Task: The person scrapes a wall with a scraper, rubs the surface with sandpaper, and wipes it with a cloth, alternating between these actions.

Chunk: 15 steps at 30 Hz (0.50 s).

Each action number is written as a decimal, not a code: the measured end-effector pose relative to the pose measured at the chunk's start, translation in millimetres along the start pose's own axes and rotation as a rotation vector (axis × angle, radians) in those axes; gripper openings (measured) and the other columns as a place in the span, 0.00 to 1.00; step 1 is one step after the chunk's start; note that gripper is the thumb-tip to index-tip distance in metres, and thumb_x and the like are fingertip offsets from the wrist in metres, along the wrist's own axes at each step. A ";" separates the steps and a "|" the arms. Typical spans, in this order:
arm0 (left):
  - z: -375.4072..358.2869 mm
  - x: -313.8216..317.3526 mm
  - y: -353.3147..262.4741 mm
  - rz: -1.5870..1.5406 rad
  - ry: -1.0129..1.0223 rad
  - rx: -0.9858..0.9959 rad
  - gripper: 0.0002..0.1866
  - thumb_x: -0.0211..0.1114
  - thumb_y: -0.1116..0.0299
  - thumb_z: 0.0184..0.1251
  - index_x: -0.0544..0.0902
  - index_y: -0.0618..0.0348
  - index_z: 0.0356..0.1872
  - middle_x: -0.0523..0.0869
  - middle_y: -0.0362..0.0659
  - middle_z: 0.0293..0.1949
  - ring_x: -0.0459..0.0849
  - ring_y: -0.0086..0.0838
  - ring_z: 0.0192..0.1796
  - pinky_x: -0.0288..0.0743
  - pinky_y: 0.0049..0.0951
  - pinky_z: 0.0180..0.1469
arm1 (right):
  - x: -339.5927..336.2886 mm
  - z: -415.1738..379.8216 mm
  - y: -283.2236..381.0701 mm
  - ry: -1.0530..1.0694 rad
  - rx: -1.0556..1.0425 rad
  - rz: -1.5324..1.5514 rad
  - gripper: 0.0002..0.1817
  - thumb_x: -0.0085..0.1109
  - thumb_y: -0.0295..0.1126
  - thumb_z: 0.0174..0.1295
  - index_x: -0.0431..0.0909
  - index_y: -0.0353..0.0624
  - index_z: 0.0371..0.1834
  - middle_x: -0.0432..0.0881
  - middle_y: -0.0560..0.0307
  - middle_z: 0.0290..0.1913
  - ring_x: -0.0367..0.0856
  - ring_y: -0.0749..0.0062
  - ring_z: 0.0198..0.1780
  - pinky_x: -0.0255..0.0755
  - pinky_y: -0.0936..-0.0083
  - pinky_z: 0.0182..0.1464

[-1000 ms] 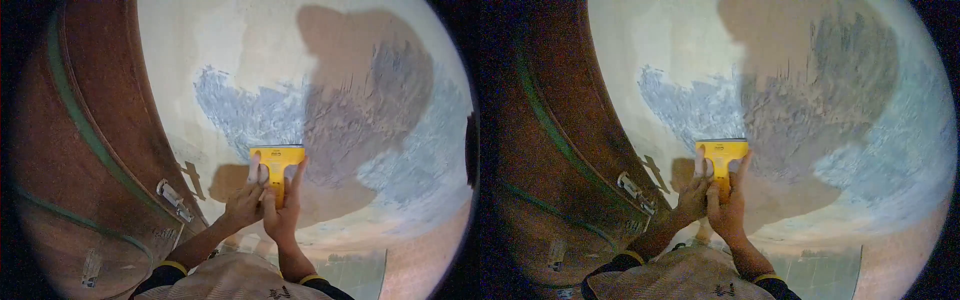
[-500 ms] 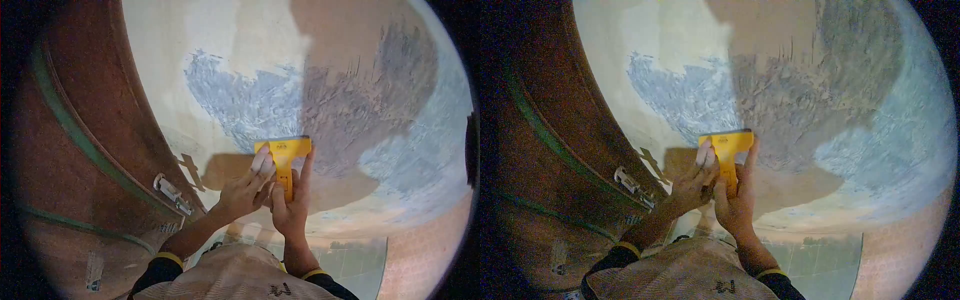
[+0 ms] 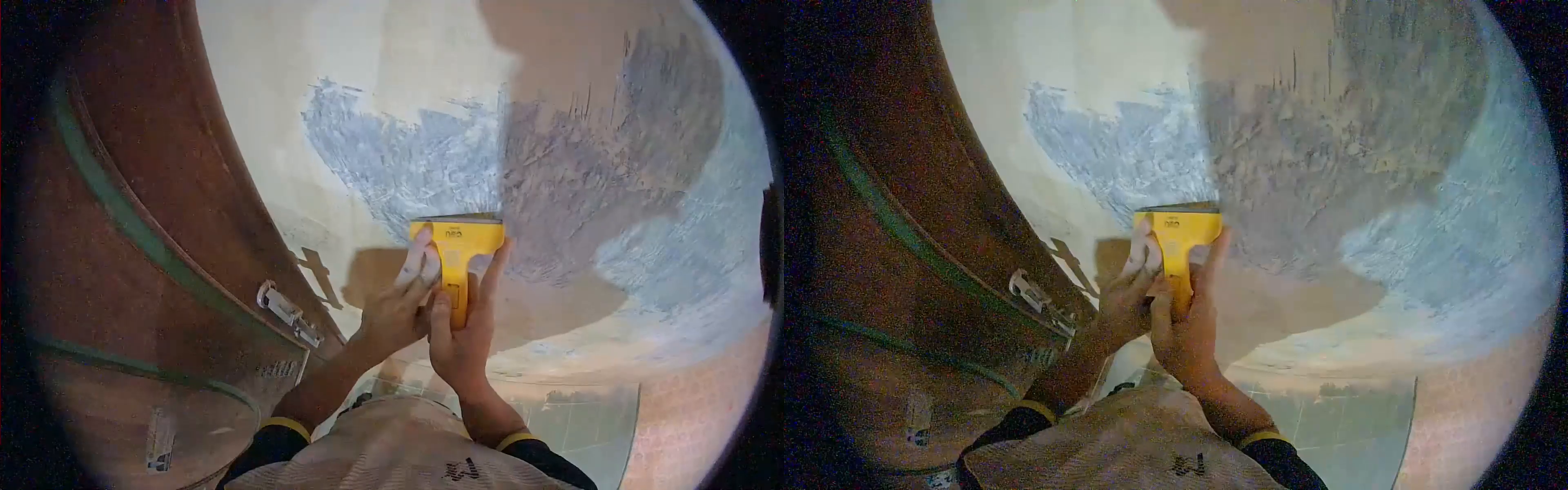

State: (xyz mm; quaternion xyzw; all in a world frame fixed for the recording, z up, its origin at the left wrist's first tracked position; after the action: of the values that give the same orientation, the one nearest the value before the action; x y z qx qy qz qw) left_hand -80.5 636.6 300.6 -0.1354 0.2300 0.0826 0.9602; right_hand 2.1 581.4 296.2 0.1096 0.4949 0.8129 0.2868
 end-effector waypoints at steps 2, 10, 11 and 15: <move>2.8 2.7 14.8 -0.011 -0.012 -0.086 0.33 0.66 0.71 0.61 0.68 0.60 0.70 0.65 0.56 0.74 0.86 0.43 0.54 0.85 0.31 0.41 | 9.0 11.9 1.3 0.041 0.106 0.004 0.44 0.42 0.17 0.67 0.27 0.37 0.81 0.62 0.42 0.73 0.72 0.61 0.64 0.70 0.73 0.61; -0.4 28.2 21.5 -0.027 0.101 -0.118 0.31 0.65 0.72 0.61 0.71 0.62 0.68 0.62 0.53 0.76 0.89 0.41 0.47 0.84 0.30 0.34 | -2.7 10.3 29.7 -0.119 -0.345 -0.399 0.45 0.45 0.20 0.68 0.26 0.39 0.81 0.47 0.36 0.80 0.72 0.54 0.67 0.73 0.73 0.59; 6.1 9.0 17.1 -0.088 -0.041 -0.115 0.31 0.66 0.72 0.60 0.72 0.63 0.67 0.63 0.54 0.76 0.89 0.38 0.46 0.84 0.28 0.33 | -0.8 15.7 21.0 -0.113 -0.264 -0.290 0.43 0.44 0.21 0.68 0.29 0.36 0.81 0.38 0.35 0.82 0.71 0.52 0.69 0.73 0.70 0.61; 16.2 -7.6 4.3 -0.060 -0.019 -0.061 0.29 0.67 0.73 0.59 0.74 0.65 0.64 0.65 0.56 0.74 0.90 0.36 0.43 0.83 0.27 0.32 | -3.3 13.5 7.4 0.026 -0.050 -0.029 0.42 0.45 0.23 0.69 0.30 0.35 0.81 0.38 0.34 0.82 0.69 0.47 0.70 0.72 0.67 0.63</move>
State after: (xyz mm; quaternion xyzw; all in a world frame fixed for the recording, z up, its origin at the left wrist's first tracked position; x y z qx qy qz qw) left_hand -81.4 644.8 317.0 -0.1705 0.2142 0.0621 0.9598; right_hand 8.4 587.0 309.5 0.0849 0.4798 0.8220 0.2948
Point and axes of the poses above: each hand's wrist, its own z-axis towards the middle knuckle, its own x-axis out of the palm, y = z × x, the point moved 10 cm from there along z, towards the middle knuckle
